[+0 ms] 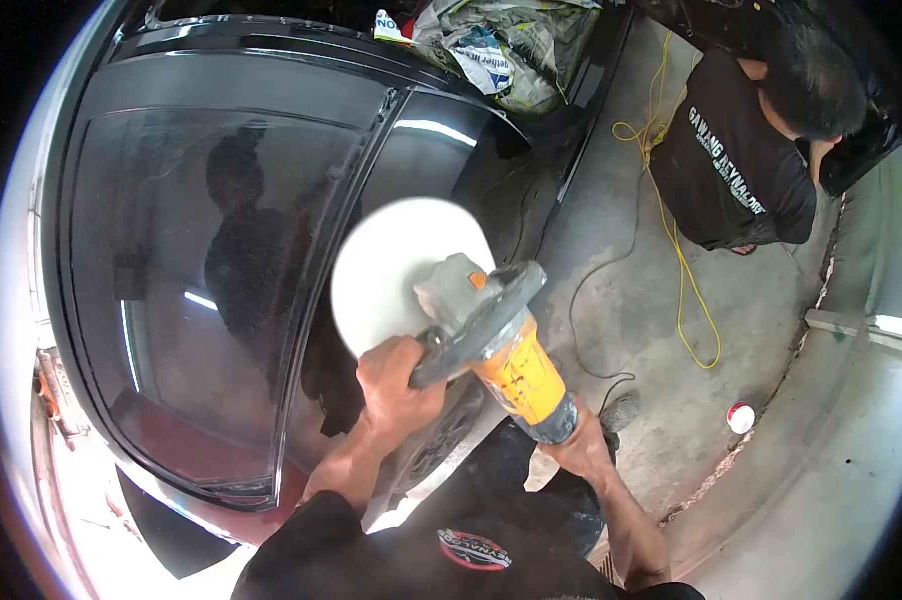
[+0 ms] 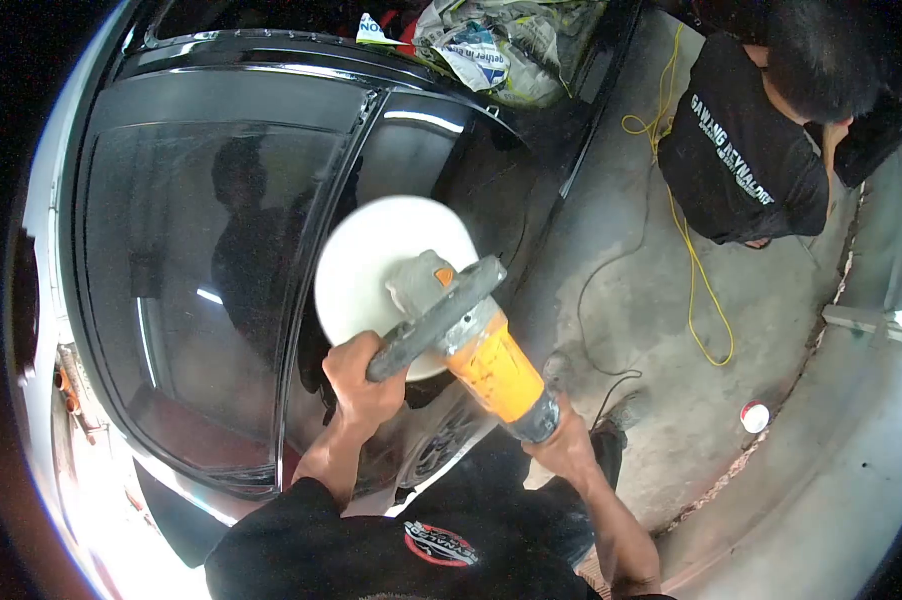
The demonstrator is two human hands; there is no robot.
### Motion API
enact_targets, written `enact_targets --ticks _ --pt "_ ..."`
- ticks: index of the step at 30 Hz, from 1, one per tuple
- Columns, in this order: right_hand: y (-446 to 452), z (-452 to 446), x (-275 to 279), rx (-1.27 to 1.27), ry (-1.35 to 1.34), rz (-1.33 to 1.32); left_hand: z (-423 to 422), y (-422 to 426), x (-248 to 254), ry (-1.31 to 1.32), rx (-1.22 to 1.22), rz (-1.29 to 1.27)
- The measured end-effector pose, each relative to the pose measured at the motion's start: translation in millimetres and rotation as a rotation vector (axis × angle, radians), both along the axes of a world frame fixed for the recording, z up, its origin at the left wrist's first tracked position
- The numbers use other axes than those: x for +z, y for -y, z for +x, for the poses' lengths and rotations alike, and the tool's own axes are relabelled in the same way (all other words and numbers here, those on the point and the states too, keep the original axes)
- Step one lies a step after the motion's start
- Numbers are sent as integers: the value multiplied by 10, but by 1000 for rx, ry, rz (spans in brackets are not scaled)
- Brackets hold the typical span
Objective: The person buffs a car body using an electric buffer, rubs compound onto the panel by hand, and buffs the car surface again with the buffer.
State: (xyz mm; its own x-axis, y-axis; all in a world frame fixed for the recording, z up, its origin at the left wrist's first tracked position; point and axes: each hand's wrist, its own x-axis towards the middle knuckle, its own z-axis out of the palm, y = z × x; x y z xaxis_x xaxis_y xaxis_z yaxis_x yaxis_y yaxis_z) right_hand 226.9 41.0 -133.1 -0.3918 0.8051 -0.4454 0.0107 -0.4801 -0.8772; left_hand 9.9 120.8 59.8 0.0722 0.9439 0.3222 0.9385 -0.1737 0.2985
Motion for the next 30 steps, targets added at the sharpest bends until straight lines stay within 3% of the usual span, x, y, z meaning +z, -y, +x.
enact_targets --ticks 3,6,10,13,18,22,23,24,27,30 --pt "-80 22 50 -26 35 39 -20 -146 -9 17 -54 36" --pt "-445 37 104 -70 91 108 -11 -712 -101 65 -141 178" --pt "-1079 53 341 -147 154 104 95 -1376 -117 218 -122 180" --pt "-1107 29 433 -144 176 116 20 -1412 -112 261 -127 209" --pt "-411 -71 326 10 183 133 -309 -202 -25 67 -86 212" --pt "315 -180 187 119 17 211 -530 854 -49 14 -142 112" --pt "414 -122 220 239 247 160 -591 1080 -110 48 -138 112" --pt "511 -107 188 261 245 164 -628 1216 -160 81 -135 113" --pt "659 -140 124 278 232 166 -559 1248 -83 106 -103 20" --pt "508 -143 169 140 181 160 -506 885 -94 95 -149 102"
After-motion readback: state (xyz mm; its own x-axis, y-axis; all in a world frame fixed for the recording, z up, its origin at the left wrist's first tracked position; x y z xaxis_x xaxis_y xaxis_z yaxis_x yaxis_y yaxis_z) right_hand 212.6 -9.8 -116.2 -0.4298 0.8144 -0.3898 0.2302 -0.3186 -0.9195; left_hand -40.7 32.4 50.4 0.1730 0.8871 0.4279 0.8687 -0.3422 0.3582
